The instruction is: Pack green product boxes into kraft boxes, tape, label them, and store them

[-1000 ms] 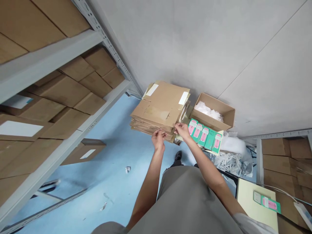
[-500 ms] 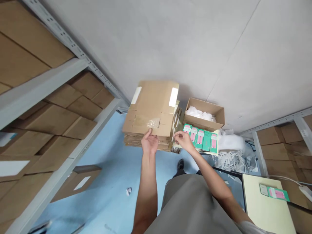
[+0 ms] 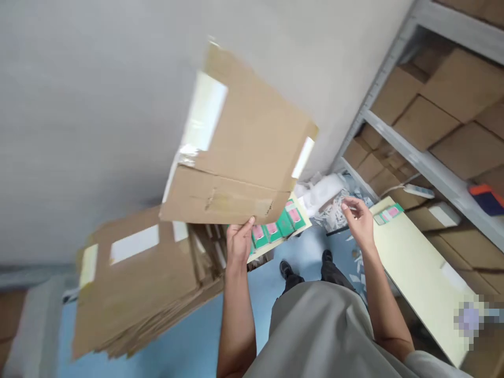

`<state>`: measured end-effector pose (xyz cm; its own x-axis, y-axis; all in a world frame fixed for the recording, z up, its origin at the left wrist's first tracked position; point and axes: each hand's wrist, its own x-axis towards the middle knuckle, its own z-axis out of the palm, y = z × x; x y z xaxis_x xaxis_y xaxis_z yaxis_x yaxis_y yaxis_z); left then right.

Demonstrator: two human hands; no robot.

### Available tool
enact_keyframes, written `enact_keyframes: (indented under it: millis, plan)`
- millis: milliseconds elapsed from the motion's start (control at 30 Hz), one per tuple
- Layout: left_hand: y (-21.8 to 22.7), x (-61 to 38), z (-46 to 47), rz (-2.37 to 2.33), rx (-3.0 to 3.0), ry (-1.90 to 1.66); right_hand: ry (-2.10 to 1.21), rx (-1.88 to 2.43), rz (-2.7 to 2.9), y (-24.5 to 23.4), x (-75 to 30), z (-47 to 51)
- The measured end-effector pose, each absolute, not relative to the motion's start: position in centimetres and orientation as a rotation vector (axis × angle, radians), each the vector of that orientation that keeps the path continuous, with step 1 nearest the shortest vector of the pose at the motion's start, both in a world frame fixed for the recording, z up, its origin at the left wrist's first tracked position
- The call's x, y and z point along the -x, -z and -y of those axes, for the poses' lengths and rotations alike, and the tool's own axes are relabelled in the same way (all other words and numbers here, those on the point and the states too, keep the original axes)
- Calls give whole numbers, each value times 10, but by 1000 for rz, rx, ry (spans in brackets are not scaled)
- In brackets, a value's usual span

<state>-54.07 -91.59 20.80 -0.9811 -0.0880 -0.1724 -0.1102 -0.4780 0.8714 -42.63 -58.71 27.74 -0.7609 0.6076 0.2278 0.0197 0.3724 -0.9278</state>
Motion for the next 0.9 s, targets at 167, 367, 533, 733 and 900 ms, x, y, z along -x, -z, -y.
enact_keyframes:
  millis: [167, 367, 533, 733, 900]
  plan:
    - [-200, 536, 774, -1429, 41, -2375, -1014, 910, 1870, -255, 346, 437]
    - [-188, 509, 597, -1344, -128, -1956, -1068, 1125, 1577, -199, 213, 299]
    - [-167, 466, 442, -1349, -361, -1505, -1052, 1188, 1471, -166, 99, 239]
    - [-139, 378, 297, -1383, -357, -1443, -1051, 1500, 1367, -106, 0, 211]
    - [-117, 331, 247, -1477, -375, -1343, -945, 1708, 1289, -61, -26, 233]
